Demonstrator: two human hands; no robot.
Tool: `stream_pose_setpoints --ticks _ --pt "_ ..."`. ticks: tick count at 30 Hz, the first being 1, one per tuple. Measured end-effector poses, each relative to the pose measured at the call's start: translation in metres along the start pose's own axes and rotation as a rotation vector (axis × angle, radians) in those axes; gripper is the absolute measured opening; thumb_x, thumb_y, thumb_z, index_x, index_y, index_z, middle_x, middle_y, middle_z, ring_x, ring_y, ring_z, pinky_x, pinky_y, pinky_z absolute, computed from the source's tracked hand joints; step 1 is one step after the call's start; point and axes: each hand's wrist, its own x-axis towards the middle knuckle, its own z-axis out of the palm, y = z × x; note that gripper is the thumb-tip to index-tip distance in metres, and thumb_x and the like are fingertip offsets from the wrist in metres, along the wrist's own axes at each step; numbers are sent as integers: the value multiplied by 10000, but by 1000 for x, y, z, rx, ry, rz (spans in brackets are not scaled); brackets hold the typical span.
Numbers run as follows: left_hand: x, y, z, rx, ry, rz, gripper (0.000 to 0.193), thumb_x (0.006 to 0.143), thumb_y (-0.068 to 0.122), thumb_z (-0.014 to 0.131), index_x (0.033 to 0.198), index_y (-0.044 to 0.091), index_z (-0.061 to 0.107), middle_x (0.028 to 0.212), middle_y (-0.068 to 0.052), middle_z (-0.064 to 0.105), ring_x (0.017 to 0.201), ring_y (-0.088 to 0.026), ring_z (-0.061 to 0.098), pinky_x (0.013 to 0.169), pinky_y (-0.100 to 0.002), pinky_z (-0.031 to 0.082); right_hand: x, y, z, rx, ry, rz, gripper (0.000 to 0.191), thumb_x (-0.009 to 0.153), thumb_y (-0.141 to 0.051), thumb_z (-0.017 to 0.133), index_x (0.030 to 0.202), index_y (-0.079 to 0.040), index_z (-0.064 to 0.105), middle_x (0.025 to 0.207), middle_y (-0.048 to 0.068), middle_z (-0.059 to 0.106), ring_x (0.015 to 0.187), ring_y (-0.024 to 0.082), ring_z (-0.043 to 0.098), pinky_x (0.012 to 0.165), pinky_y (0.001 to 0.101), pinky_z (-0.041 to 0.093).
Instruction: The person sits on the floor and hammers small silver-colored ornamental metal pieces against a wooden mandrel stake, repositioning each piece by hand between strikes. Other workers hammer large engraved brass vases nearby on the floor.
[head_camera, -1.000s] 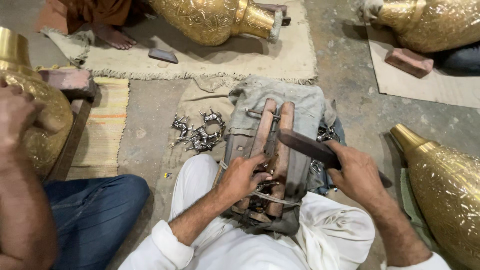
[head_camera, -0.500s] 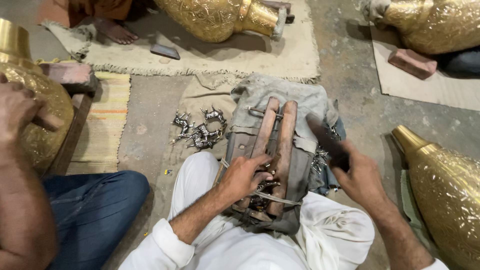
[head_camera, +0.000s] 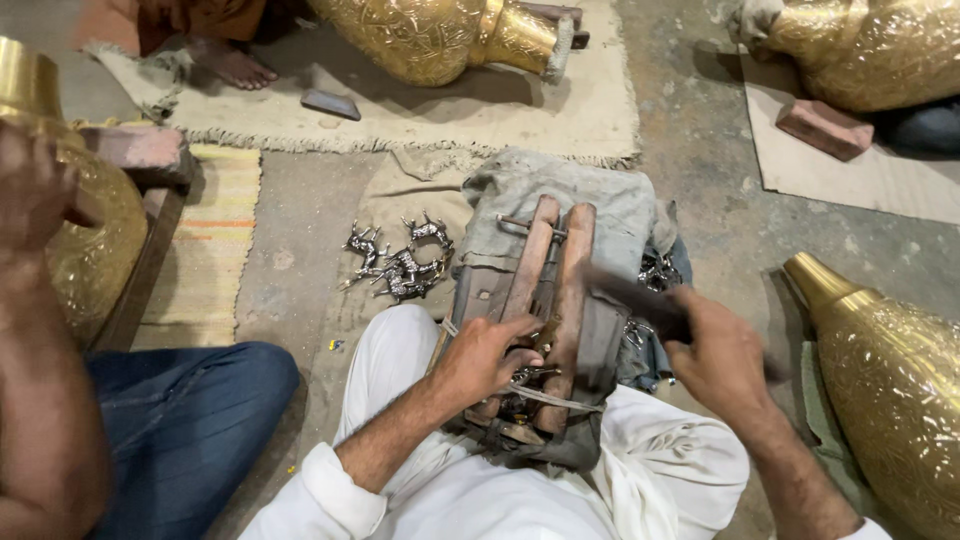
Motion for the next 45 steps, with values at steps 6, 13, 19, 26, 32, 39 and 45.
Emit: stream_pose_setpoints --ticks 6,13,19,26,32,39,45 --pt "0 -1 -2 64 -38 -25 414 839 211 826 1199 53 695 923 -202 754 852 -382 746 725 -455 584 -1 -1 0 -261 -17 -201 492 701 -61 741 1181 -131 658 996 150 738 998 371 703 866 485 546" --pt "-2 -2 -3 19 -22 36 396 847 174 811 1198 38 687 964 -195 762 874 -365 758 730 -435 595 -5 1 3 -163 78 -219 515 676 -31 732 1180 -123 672 1053 150 735 1017 371 695 885 478 544" --pt "-2 1 -6 21 -35 36 405 848 152 808 1217 37 689 974 -199 761 872 -372 752 735 -438 592 -7 2 5 41 27 25 544 742 -97 773 1263 -101 618 1036 162 728 962 356 715 827 473 557" --pt "-2 2 -7 4 -49 26 384 849 164 799 1202 58 692 947 -176 767 866 -348 767 735 -426 601 -10 2 7 84 6 148 440 795 -155 775 1215 -107 651 965 176 735 883 352 687 797 471 551" --pt "-1 -2 -8 53 -75 44 407 844 184 821 1215 68 698 945 -187 764 862 -367 751 734 -439 591 -13 5 8 21 23 38 443 750 -76 735 1185 -131 675 948 157 750 847 361 734 777 462 563" --pt "-1 -3 -9 41 -85 49 444 832 192 829 1240 74 697 973 -181 770 836 -364 752 734 -431 589 -14 5 10 -145 185 -239 494 640 -38 751 1125 -104 688 1000 152 760 953 390 719 819 483 551" --pt "2 -1 -11 136 -178 -49 429 842 203 823 1241 106 699 936 -169 766 757 -340 753 725 -427 585 -15 -2 8 -282 38 -116 474 707 -32 747 1166 -135 687 1056 103 759 1016 296 710 914 443 540"
